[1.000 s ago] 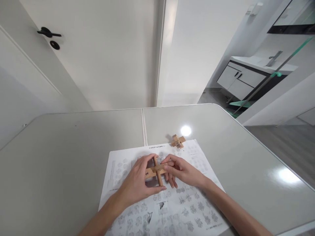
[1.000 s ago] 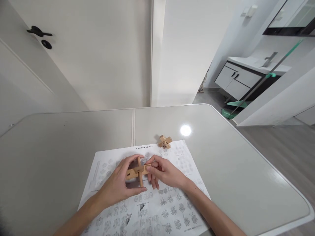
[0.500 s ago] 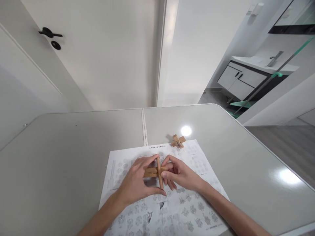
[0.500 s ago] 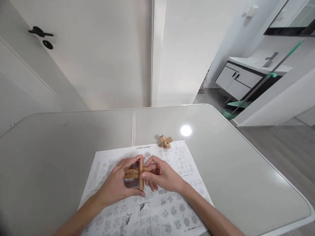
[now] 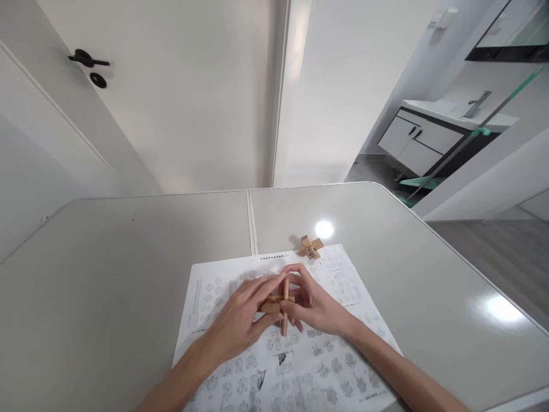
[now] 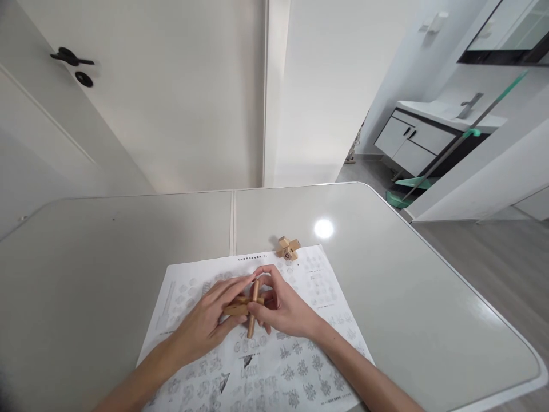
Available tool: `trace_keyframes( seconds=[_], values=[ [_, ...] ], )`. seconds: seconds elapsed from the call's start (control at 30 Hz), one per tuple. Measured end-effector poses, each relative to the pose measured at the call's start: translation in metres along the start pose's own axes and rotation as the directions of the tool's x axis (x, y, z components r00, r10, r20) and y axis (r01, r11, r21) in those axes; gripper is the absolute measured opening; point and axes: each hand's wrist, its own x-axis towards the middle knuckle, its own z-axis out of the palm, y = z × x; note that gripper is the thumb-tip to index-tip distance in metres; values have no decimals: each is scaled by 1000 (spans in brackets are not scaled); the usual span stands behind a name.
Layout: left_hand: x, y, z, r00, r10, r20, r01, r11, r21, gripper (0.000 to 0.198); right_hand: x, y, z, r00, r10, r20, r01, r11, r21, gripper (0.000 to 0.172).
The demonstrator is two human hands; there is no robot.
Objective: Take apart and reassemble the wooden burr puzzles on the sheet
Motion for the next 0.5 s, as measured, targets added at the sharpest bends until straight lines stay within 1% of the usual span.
trace_keyframes(
  seconds=[0.03, 0.1, 0.17, 0.3, 0.4, 0.5],
  values=[
    [0, -1, 0, 1000, 25, -12, -24, 1000, 17, 55, 0, 0, 0, 1000, 3, 7, -3, 1000, -18, 37],
    [0, -4, 1, 996, 76, -46, -73, 996, 48, 50, 0, 1, -1, 1000, 13, 9, -12, 999, -42, 31],
    [1, -6, 2, 990, 114, -78, -110, 992, 59, 47, 0, 1, -2, 1000, 19, -5, -20, 999, -45, 29],
    [1, -9, 3, 985, 132, -115, -127, 991, 47, 41, 2, 1, -4, 998, 24, -55, -26, 999, -24, 29],
    [1, -9, 3, 978, 156, -139, -152, 988, 42, 36, 2, 0, -4, 997, 42, -67, -44, 999, -21, 26],
    [2, -9, 3, 974, 164, -153, -159, 986, 47, 29, 1, -1, -3, 996, 41, -85, -47, 996, -74, 27]
  ],
)
